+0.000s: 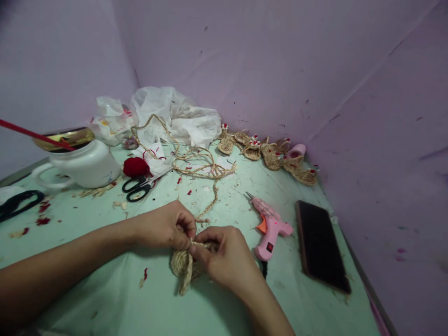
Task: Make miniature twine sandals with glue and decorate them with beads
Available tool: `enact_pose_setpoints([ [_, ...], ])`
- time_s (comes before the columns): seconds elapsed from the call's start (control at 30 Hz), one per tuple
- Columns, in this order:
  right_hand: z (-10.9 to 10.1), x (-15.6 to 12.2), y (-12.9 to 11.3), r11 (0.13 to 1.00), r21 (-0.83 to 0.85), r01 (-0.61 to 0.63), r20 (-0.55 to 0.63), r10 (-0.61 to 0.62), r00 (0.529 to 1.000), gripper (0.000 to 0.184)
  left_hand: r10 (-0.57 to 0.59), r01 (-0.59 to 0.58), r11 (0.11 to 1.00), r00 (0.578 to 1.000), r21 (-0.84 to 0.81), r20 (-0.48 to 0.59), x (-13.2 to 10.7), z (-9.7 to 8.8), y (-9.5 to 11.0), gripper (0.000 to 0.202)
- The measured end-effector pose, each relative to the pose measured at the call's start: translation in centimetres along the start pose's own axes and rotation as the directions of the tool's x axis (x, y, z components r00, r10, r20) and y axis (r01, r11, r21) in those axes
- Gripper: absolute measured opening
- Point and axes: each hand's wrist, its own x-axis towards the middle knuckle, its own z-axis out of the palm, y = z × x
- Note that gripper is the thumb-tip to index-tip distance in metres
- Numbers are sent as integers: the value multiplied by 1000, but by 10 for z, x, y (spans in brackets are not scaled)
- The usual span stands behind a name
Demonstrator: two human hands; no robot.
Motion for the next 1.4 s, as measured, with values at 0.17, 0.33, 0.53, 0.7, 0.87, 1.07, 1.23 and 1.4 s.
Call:
enact_pose_setpoints([
  [0.17,4,6,13,969,236,-75,-35,85,996,18,10,-11,989,1000,-147,-8,-3,-2,1,13],
  [0.33,3,8,15,971,217,-98,-17,104,994,24,-27,-19,992,934,-123,-357,-10,-22,4,24],
  [0.53,1,5,8,974,211,-87,-10,91,996,18,78,-63,997,614,49,-786,-36,-57,9,19],
  [0.7,5,7,17,970,234,-66,-20,72,997,18,336,-41,941,209,335,-918,-69,-83,13,17],
  [0.87,8,10,21,952,298,-69,-38,84,996,20,283,334,712,669,618,-688,-68,-90,6,17],
  [1.07,0,8,12,953,276,-128,34,123,992,21,54,548,410,783,729,-619,-32,-80,-16,27],
  [1.23,-3,7,11,965,235,-118,29,115,993,22,68,539,397,790,743,-610,-48,-81,-9,33],
  [1.4,-3,9,13,970,215,-117,0,119,993,19,120,438,723,682,535,-721,-85,-78,-6,31],
])
